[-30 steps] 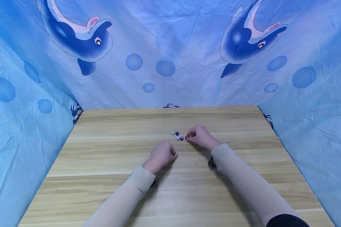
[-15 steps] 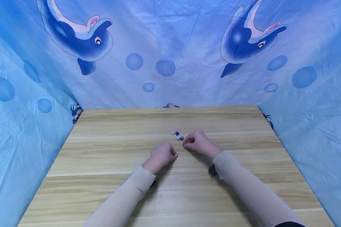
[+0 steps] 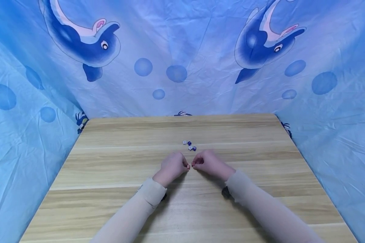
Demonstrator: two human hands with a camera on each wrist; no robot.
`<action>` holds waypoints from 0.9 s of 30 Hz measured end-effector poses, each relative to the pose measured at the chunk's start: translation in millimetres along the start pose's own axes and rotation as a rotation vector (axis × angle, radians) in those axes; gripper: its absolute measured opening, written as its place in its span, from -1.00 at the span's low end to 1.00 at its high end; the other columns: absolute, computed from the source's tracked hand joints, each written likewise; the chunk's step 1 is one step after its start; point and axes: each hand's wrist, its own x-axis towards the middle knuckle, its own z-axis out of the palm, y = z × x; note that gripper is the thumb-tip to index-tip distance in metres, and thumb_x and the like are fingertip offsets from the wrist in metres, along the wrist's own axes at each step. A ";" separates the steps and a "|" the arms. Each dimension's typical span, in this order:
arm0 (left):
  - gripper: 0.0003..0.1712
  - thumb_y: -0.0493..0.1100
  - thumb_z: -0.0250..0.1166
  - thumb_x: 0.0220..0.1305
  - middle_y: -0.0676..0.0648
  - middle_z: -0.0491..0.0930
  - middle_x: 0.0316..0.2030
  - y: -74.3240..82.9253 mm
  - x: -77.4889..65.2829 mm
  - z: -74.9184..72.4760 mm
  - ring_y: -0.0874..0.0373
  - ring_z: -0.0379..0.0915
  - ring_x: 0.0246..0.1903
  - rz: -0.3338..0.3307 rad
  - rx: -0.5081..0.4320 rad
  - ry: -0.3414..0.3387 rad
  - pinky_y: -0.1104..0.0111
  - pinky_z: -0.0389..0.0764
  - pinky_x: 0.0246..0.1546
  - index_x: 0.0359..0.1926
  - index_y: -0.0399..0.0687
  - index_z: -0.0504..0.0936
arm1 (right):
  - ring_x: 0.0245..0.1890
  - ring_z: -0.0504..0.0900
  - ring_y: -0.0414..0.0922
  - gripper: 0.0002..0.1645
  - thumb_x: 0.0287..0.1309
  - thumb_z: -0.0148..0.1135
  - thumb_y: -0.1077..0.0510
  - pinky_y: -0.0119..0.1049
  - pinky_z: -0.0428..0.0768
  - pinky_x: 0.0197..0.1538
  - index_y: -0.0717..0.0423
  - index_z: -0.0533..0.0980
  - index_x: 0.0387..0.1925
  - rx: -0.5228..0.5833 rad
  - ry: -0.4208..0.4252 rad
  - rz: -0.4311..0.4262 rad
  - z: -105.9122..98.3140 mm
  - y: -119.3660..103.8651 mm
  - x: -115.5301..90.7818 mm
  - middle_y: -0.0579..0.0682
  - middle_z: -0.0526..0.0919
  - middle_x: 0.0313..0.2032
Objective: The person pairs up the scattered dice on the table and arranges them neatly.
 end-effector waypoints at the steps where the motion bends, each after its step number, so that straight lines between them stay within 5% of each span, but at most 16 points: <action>1: -0.91 -0.17 0.59 0.03 0.12 0.72 -0.41 0.0 0.2 0.1 0.23 0.52 -0.46 0.001 0.000 0.001 0.30 0.52 -0.50 -0.40 0.07 0.83 | -0.38 0.62 -0.28 -0.88 0.14 0.49 0.24 -0.31 0.61 -0.20 0.05 0.73 -0.25 -0.005 -0.003 -0.005 1.6 -1.1 -0.7 -0.25 0.67 -0.42; 11: -0.90 -0.14 0.61 0.03 0.16 0.67 -0.49 -3.8 2.2 2.1 0.24 0.44 -0.54 0.018 0.027 -0.002 0.33 0.47 -0.56 -0.43 0.10 0.82 | -0.41 0.61 -0.30 -0.88 0.11 0.50 0.29 -0.33 0.61 -0.24 0.07 0.73 -0.30 -0.038 0.015 -0.074 10.1 -5.1 -0.5 -0.24 0.67 -0.44; 27: -0.89 -0.15 0.61 0.02 0.15 0.69 -0.46 -6.2 3.7 2.2 0.25 0.48 -0.50 0.019 0.006 -0.026 0.31 0.51 -0.47 -0.41 0.08 0.81 | -0.41 0.62 -0.29 -0.88 0.10 0.52 0.28 -0.32 0.62 -0.22 0.08 0.74 -0.29 -0.033 0.009 -0.038 8.0 -7.7 -1.4 -0.22 0.69 -0.44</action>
